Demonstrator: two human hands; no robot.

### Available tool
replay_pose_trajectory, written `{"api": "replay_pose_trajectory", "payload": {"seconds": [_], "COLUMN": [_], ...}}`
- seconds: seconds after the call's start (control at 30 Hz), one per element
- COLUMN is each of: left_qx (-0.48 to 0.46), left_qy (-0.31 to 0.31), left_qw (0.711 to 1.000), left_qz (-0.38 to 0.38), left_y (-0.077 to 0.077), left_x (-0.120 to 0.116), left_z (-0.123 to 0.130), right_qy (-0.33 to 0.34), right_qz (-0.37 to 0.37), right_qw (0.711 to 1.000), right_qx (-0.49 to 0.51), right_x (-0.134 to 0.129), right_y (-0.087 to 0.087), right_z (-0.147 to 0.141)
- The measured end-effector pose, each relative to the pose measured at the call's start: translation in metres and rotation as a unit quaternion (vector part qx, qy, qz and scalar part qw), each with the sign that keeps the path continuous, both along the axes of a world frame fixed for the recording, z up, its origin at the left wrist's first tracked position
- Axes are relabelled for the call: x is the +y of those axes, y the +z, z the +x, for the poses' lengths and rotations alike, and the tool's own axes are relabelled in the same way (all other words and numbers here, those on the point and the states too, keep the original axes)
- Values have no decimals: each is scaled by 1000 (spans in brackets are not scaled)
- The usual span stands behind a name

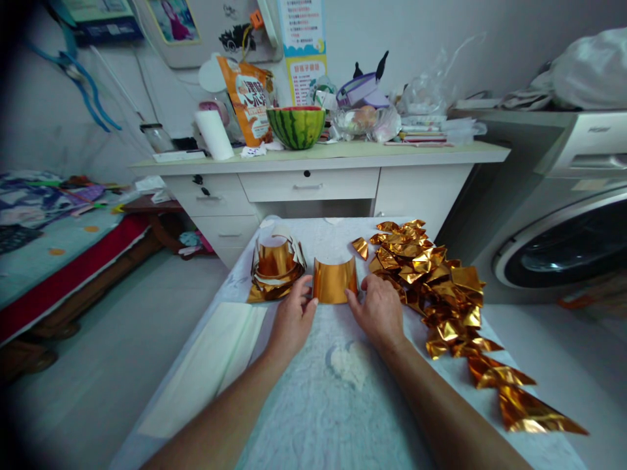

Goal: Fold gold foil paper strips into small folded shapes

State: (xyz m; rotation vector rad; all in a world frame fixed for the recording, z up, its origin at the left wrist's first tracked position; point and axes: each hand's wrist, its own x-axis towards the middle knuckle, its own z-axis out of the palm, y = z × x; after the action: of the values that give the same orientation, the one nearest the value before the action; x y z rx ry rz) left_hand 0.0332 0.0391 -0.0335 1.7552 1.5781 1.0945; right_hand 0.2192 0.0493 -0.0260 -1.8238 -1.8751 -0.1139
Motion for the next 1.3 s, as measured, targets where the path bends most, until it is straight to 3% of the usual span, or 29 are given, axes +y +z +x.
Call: {"api": "replay_pose_trajectory", "payload": {"seconds": [0.33,0.57,0.83,1.3], "left_qx": [17,22,31,43], "left_qy": [3,-5,-25,-16], "left_qw": [1000,1000,999,999], "left_qz": [-3,14,35,21], "left_y": [1,0,2,10], "left_x": [-2,-2,-2,-6], "left_z": [1,1,1,4], "right_qy": [15,17,9,21], "right_qz": [34,43,84,87], "right_qw": [999,992,996,993], "right_qx": [-36,-114,-28,-80], "right_x": [-2,-5,-4,-2], "right_y": [6,13,7,8], "right_z": [0,3,6,11]}}
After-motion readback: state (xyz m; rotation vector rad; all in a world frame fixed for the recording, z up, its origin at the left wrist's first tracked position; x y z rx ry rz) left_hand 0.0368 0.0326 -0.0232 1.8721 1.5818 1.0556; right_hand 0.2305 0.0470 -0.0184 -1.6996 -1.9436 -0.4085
